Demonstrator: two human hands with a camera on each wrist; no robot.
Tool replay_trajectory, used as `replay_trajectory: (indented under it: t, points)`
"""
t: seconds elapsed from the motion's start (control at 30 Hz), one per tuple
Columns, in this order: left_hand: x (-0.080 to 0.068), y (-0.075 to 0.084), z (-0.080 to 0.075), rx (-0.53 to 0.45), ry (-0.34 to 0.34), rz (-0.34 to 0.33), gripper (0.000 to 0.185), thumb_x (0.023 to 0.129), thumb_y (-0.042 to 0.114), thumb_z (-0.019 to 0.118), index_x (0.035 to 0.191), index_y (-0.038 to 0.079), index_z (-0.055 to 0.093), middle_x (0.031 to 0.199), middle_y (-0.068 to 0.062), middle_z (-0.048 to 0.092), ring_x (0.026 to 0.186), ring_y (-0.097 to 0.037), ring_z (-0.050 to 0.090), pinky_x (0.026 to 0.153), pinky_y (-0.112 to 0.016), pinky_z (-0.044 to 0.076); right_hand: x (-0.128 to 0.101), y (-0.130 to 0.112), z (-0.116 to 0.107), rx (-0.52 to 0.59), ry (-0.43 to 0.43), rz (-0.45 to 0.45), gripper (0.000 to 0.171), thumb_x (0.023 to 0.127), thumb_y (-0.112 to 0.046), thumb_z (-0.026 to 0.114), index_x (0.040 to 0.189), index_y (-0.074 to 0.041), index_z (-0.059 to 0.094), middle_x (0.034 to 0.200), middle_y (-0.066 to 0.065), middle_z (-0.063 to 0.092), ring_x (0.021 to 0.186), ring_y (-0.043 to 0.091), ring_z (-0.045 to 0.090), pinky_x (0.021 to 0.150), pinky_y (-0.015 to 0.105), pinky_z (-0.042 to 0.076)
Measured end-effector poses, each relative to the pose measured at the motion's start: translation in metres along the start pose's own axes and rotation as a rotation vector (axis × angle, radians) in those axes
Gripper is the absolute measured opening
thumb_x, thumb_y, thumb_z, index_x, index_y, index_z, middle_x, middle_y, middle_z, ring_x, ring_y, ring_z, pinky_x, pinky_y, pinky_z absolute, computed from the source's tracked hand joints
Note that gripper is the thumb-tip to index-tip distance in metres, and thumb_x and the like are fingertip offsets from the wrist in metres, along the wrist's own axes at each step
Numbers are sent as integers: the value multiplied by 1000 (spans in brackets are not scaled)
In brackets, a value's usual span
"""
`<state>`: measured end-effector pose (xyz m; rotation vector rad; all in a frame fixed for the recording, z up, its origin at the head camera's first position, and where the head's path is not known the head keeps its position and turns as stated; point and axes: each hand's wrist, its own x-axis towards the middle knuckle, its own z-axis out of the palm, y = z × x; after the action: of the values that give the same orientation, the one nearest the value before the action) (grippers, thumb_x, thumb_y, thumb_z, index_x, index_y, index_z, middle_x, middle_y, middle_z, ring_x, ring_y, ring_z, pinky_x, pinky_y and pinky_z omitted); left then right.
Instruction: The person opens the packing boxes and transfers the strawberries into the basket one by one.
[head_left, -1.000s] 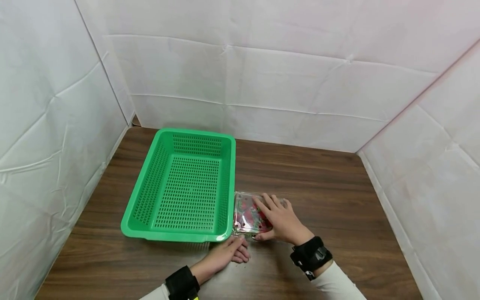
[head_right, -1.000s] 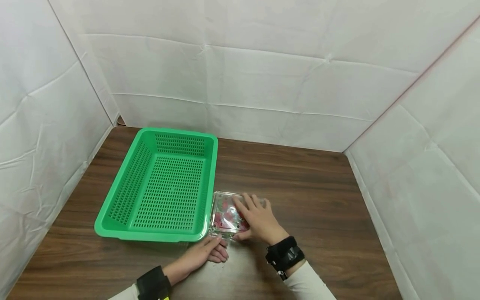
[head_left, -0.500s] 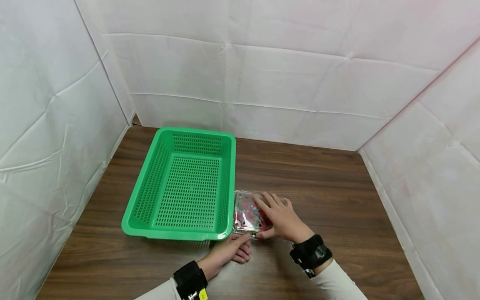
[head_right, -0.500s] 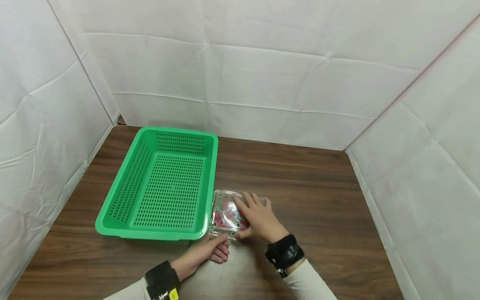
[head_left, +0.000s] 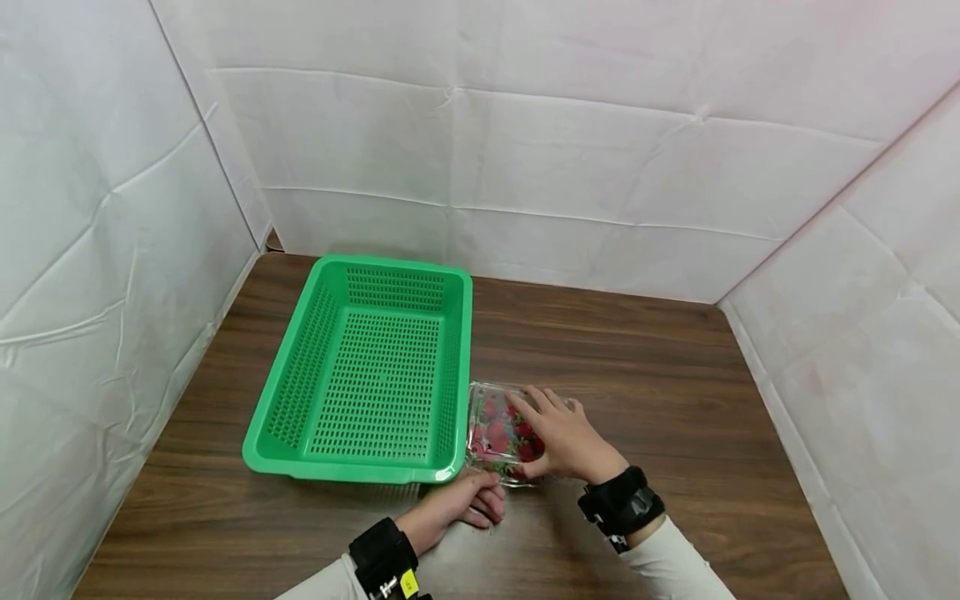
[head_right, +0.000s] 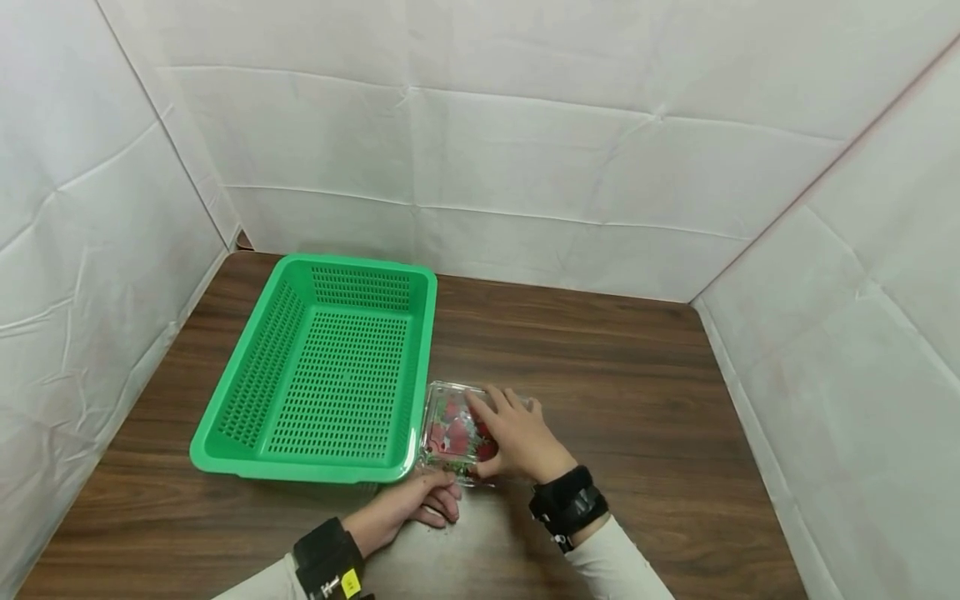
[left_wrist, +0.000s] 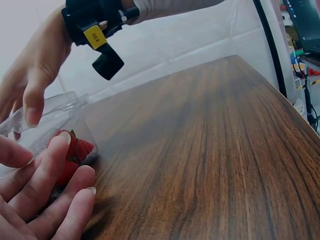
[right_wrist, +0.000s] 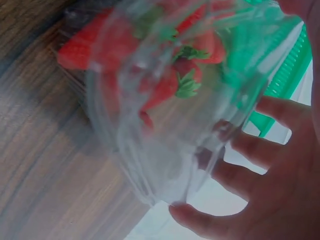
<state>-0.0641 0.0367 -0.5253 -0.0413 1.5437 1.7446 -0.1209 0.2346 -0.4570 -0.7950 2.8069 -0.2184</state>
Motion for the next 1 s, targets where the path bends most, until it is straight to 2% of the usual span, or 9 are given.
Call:
replay_trajectory:
  t: [0.33,0.57,0.77,1.0]
  points:
    - [1,0,-1,18,3,-1,36,101,27,45,95,-1,66,65,8,64,66,-6,63,62,-25,53,4,0,-12,60,-103,10,98,74,-43,81,153,-16,30,153,21,34,139,44,34,100,72,28]
    - [2,-1,-2,7,15,5,34,101,26,48,91,-1,66,63,8,64,64,-6,63,61,-24,52,5,4,-21,161,-142,43,88,78,-28,78,152,-18,33,154,18,34,136,40,40,100,74,27]
    - [0,0,-1,7,21,18,34,100,26,48,92,-1,67,63,8,65,65,-6,64,63,-25,53,5,4,-22,162,-158,42,89,78,-29,78,153,-19,32,155,19,31,140,40,35,102,74,25]
    - [-2,1,-1,-7,17,15,34,100,26,48,94,-1,67,64,8,65,66,-6,64,66,-26,54,2,7,-23,156,-143,-11,90,80,-35,78,153,-14,30,158,18,27,144,43,25,103,74,21]
